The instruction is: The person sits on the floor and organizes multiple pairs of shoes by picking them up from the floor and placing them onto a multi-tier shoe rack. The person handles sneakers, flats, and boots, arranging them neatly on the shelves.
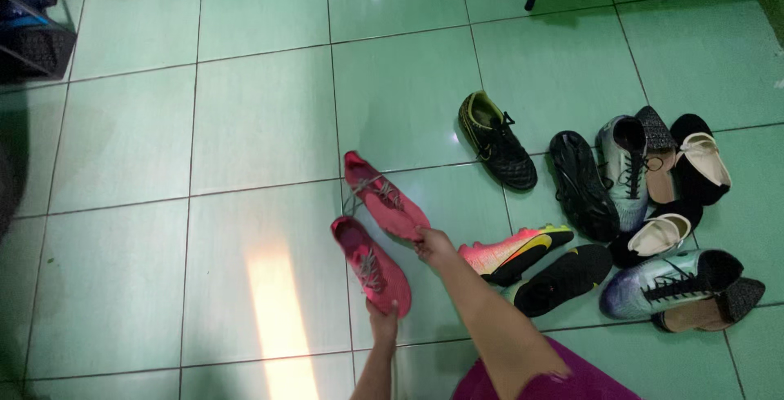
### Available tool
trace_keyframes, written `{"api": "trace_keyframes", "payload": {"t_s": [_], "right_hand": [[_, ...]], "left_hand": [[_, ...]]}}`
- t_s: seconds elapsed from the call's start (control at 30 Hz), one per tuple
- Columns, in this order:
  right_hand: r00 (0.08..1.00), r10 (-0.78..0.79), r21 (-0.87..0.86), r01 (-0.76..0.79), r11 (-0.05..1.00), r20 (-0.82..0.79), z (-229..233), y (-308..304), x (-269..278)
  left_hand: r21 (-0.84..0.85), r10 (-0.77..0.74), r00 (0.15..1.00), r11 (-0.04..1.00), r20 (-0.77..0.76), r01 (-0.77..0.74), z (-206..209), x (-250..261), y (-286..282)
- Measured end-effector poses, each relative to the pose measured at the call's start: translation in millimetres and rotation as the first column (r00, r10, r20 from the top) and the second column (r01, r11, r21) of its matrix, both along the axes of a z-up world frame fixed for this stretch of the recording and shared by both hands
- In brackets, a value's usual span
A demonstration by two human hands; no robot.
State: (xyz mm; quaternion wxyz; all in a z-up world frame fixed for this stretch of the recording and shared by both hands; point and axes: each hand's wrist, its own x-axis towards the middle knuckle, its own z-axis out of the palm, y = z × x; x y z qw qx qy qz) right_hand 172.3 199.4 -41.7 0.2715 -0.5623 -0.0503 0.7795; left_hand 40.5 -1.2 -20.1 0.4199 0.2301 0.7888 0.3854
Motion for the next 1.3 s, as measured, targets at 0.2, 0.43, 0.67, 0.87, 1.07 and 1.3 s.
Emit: {"api": "trace_keyframes", "payload": {"t_s": [0.2, 0.43, 0.67, 0.87, 1.07, 1.3], "right_hand": [[0.969, -0.064, 0.063, 0.051, 0.997, 0.239, 46, -42, 77], [0.951, -0.265, 0.229, 0.226, 0.947, 0.16, 147, -70, 130], [0.799, -0.568, 0.537, 0.574, 0.619, -0.2, 253, -104, 184], [0.555, -0.78, 0.687, 0.688, 0.234, -0.29, 339, -177, 244], [0.44, -0.872, 0.774, 0.621, 0.124, -0.213, 384, -297, 273], [0.369, -0.924, 0.917, 0.327, 0.227, 0.097, 383, -408, 271]], "left_hand": [[0.129, 0.126, 0.684, 0.942, 0.719, -0.309, 28, 43, 25], [0.292, -0.166, 0.733, 0.955, 0.66, -0.046, 119, 139, 116], [0.507, -0.551, 0.706, 0.805, 0.446, 0.309, 209, 229, 119], [0.668, -0.834, 0.386, 0.548, 0.394, 0.503, 277, 285, 69], [0.63, -0.634, -0.086, 0.726, 0.769, 0.275, 354, 323, -9], [0.761, -0.777, -0.012, 0.614, 0.63, 0.209, 380, 356, -104]]}}
